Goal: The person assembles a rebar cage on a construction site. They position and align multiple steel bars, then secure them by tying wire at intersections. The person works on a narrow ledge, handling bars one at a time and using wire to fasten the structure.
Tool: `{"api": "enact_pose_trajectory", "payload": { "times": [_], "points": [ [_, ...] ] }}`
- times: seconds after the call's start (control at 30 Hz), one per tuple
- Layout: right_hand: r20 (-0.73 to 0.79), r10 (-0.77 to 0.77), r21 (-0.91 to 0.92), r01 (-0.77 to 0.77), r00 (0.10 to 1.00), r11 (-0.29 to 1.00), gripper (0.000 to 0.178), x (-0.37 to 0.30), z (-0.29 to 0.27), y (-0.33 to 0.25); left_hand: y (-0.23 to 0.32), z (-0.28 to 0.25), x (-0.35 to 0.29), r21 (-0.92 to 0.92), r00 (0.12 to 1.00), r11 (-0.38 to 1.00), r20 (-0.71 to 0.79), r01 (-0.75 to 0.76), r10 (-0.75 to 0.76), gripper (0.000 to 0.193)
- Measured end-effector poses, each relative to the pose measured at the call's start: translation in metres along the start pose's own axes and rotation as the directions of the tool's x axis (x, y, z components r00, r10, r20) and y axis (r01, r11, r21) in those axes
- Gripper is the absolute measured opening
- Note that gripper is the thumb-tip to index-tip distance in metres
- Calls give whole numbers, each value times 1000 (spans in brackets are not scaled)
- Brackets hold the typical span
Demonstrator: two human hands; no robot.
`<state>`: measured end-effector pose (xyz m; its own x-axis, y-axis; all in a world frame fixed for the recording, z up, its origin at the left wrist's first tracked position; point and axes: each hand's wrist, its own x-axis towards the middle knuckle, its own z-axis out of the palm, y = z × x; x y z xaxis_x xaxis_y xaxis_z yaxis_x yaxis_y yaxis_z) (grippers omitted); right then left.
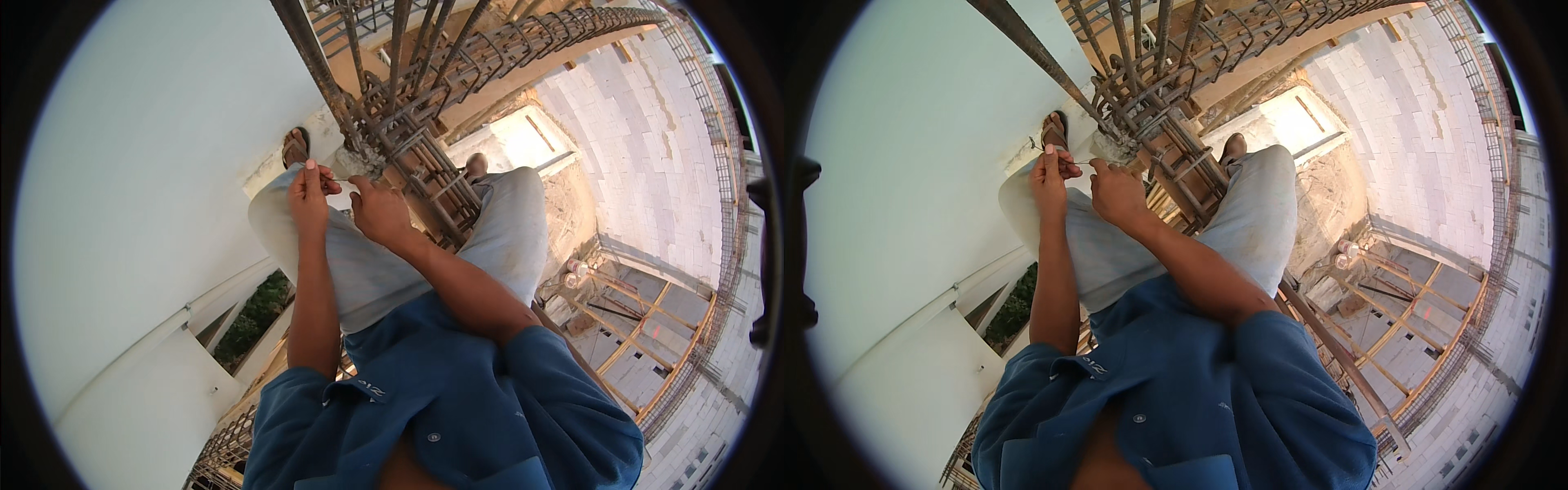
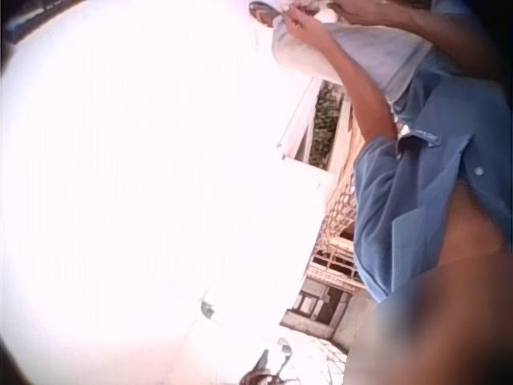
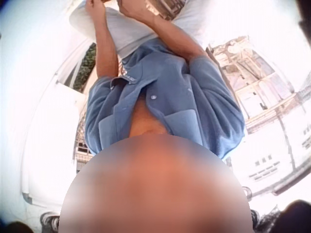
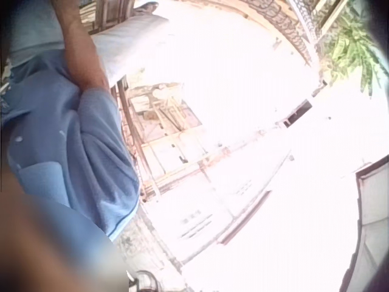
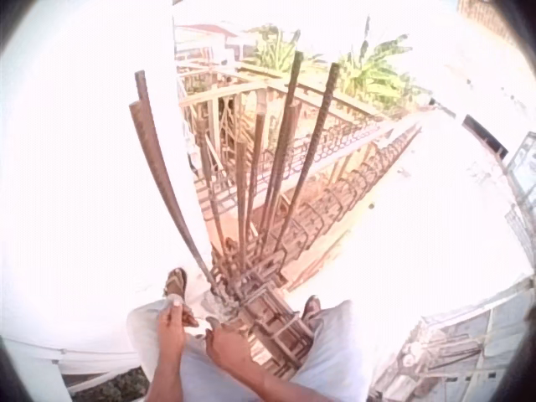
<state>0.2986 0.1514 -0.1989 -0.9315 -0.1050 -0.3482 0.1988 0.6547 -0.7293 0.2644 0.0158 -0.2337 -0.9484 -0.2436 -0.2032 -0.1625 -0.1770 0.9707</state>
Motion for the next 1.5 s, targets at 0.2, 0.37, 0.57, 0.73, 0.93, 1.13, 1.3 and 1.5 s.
{"api": "enact_pose_trajectory", "payload": {
  "times": [0.2, 0.37, 0.57, 0.73, 0.93, 1.13, 1.3, 1.5],
  "points": [
    [51, -211, 29, 210, 976, 977, 30, -12, -5, 20, -4, -2, 18, -209, 971, 978, -237, -18, -33, 43],
    [266, -494, -407, 561, 828, 721, 26, -45, -17, -22, 7, 4, 26, -74, 878, 996, -479, -46, 5, 46],
    [-321, -607, 232, 681, 727, 694, 44, -35, -43, -90, 10, 13, 17, 22, 940, 981, -280, -195, 193, 43],
    [-23, -377, 217, 373, 926, 902, 62, -9, -32, -68, 36, 13, 17, -534, 982, 843, -184, -58, -49, 46],
    [53, -232, 198, 218, 971, 956, 56, -9, -23, -52, 67, 32, 5, -704, 961, 707, -238, -70, -141, 44],
    [591, -211, 761, -451, 779, 466, 28, -4, -21, -39, 103, 1, 7, -792, 975, 607, -183, -71, -125, 46],
    [588, -228, 803, -526, 776, 282, 25, -20, -5, -38, 116, -8, 8, -909, 994, 413, -90, -59, -56, 46],
    [270, -410, 422, 275, 871, 864, 25, -45, -44, -84, 124, 2, 2, -833, 992, 549, -116, -74, -44, 44]
  ]
}}
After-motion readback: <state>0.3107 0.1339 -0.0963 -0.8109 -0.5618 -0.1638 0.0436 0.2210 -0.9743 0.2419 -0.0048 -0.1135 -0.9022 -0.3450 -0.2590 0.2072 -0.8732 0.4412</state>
